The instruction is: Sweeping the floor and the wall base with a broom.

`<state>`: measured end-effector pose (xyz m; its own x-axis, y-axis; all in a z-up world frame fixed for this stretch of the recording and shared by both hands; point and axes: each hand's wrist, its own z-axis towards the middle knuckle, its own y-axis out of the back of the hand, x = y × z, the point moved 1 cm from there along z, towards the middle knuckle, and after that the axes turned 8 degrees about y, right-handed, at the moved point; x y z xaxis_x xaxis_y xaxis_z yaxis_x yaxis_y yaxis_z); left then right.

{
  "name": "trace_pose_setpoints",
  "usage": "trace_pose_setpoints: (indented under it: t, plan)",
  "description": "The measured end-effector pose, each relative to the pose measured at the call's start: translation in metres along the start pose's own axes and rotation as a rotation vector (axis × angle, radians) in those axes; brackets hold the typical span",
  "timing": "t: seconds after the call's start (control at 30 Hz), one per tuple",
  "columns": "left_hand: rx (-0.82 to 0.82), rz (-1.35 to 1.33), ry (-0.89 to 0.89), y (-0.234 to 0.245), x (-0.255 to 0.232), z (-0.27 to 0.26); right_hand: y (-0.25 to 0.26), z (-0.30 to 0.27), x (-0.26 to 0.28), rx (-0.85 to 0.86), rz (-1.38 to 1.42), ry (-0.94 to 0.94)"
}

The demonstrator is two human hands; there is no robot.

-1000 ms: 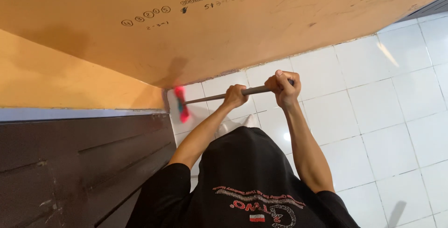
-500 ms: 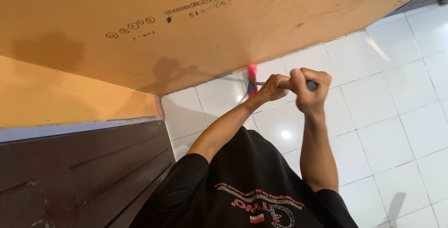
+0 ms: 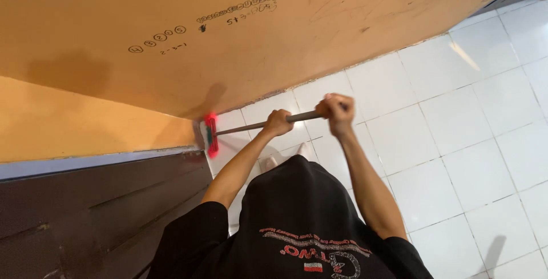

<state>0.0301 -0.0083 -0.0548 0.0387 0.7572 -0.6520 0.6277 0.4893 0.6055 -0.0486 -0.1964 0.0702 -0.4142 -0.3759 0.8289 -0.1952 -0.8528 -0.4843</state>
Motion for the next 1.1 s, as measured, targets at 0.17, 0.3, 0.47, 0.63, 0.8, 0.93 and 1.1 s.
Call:
trace_pose_setpoints:
  t: [0.17,0.3,0.47,0.63,0.8,0.93,1.1]
  plan:
    - [-0.04,0.022,-0.094,-0.031,-0.005,0.011,-0.025,0.001,0.048,0.034,-0.056,0.009]
    - [-0.226,-0.235,-0.506,-0.027,-0.092,-0.023,-0.059,0.009,0.143,0.105,-0.224,0.083]
    - [-0.088,-0.333,-0.504,-0.064,-0.148,0.009,-0.068,0.012,0.168,0.136,-0.629,0.2]
    - [-0.061,-0.384,-0.509,-0.082,-0.164,0.039,-0.061,0.015,0.152,0.171,-0.877,0.274]
    - [-0.018,-0.265,-0.501,-0.048,-0.197,-0.012,-0.057,0.013,0.209,0.179,-0.691,0.311]
    - [0.003,-0.189,-0.416,-0.006,-0.194,-0.051,-0.049,0.022,0.217,0.199,-0.245,0.345]
    - [-0.125,0.04,-0.193,-0.027,-0.07,0.0,0.012,0.026,0.093,0.029,0.058,0.071]
